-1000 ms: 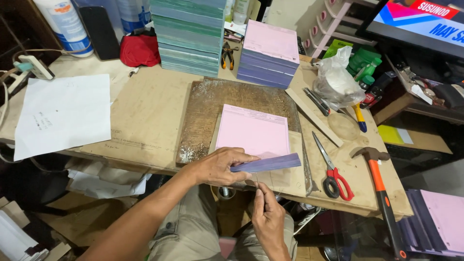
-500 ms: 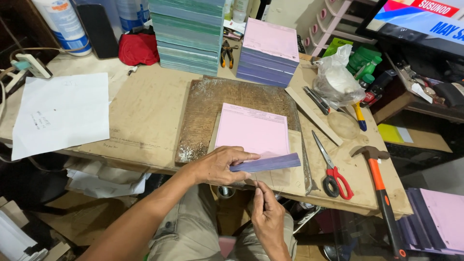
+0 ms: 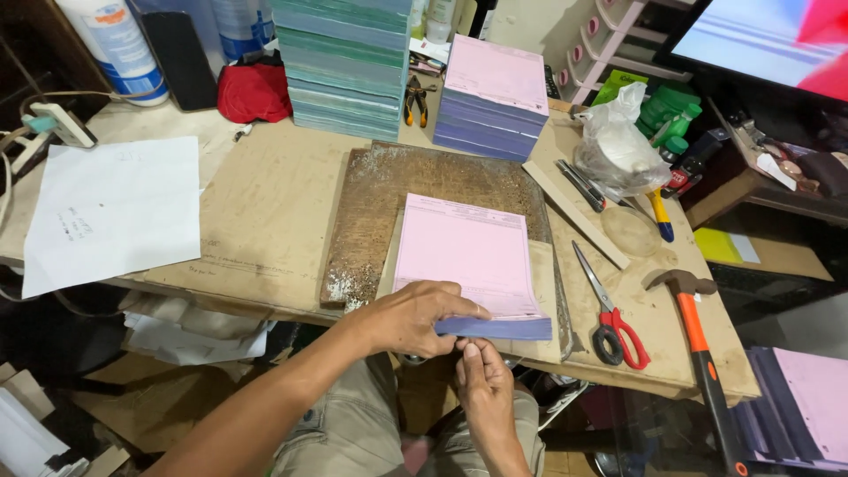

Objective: The person sits at a cluttered desk and sews a stack of pink papers using a needle and thread. They pull the thread through the paper, tie a knot, and use a hammer to flatten the binding. The person then flips the stack over and continues sewing the other side.

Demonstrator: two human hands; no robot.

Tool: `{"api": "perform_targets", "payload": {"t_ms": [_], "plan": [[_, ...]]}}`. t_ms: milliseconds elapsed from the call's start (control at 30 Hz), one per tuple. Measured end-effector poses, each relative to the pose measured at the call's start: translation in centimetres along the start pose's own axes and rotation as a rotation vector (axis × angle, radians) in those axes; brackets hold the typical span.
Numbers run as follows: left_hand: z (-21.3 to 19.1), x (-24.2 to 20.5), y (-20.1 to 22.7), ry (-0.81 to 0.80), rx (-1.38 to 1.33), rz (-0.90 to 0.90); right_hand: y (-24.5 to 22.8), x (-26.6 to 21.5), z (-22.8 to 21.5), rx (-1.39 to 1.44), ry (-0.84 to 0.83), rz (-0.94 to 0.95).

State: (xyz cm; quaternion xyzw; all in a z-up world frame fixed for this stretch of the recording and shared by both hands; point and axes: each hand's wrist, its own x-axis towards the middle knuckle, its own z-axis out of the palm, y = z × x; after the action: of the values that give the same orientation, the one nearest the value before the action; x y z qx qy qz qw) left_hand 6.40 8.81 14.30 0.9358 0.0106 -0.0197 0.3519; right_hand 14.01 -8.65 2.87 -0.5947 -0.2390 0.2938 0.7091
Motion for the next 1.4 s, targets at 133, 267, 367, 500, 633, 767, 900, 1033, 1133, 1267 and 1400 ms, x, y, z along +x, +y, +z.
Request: {"api": "perform_targets", "payload": {"t_ms": [133,267,367,500,633,767,900,1033,1133,1267,1400], "plan": [[0.3,0.3,-0.5,0.015,0.001,0.042,0.8,0.4,0.0,0.055,-0.012,-0.037],[0.7,0.0,-0.5,0.0,0.012,0.025,1.2,0.6,-0.4,0.021,-0.011,-0.097],[1.9,-0.2,-1.0,0.06,0.067,0.116,0.6,0.2,-0.9,-0.047,-0.039,-0.067],[3.7,-1.4,-0.3,0.211,0.182,0.094,-1.1,-1.4,-1.1,-0.38,0.026,0.094],[8.7,-0.4,-2.7,0.561,0.385,0.235,2.1,-1.8,-2.0,-0.251,0.1,0.028],[9.4,-0.7,-2.4,0.635,0.416,0.173,2.8,-1.5,-2.1,-0.303,0.128,-0.066],[9.1,-1.0,-2.3,0.63,0.394,0.215,3.5,-1.2,-2.4,-0.399,0.156,-0.082],[9.2,-1.1,-2.4,0.621,0.377,0.197,4.1,-1.3,-2.4,-0.362,0.147,-0.085],[9.0,-1.3,-2.2,0.614,0.37,0.218,4.2,-1.3,-2.4,-0.302,0.137,-0.061],[8.7,-1.5,-1.9,0.63,0.347,0.248,4.1,-1.3,-2.4,-0.311,0.141,-0.072],[9.3,-1.4,-2.4,0.643,0.318,0.284,4.8,-1.2,-2.6,-0.275,0.125,-0.103]]}}
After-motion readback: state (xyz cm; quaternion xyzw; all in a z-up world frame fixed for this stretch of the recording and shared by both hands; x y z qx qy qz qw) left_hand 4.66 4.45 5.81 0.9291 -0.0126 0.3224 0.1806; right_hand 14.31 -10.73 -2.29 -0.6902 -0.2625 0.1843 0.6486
